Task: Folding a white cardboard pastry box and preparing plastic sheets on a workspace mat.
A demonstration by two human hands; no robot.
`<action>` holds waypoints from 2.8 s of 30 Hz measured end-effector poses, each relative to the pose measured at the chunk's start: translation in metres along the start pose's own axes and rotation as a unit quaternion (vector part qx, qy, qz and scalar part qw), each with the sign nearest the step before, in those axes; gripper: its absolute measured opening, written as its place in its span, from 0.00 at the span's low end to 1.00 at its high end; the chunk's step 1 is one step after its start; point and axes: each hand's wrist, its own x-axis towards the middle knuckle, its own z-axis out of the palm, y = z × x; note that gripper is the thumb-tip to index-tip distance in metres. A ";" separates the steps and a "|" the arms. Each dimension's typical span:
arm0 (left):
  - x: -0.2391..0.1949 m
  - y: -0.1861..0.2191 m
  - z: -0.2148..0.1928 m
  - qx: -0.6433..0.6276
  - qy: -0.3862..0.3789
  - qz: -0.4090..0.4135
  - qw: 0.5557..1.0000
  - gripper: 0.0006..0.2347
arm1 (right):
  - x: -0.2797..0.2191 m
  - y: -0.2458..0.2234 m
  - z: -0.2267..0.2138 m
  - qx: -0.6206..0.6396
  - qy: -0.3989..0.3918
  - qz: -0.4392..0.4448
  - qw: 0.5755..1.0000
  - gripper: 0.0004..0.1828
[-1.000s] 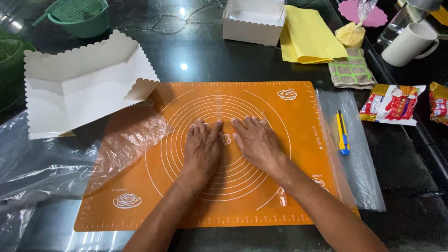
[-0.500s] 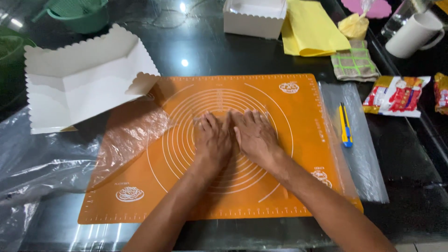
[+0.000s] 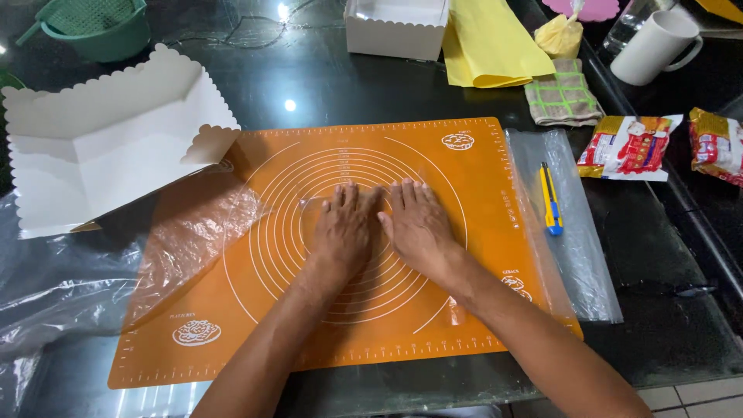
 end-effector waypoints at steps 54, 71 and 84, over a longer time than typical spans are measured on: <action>0.016 0.066 -0.025 0.045 -0.079 -0.013 0.996 0.35 | -0.005 0.068 -0.071 0.057 -0.061 -0.044 0.996 0.24; 0.014 0.065 -0.021 0.042 -0.020 -0.016 0.999 0.35 | -0.010 0.057 -0.064 0.017 -0.030 -0.040 0.999 0.25; -0.017 0.010 0.010 -0.022 0.178 0.007 0.984 0.33 | 0.013 0.075 -0.058 0.076 -0.096 0.001 0.992 0.18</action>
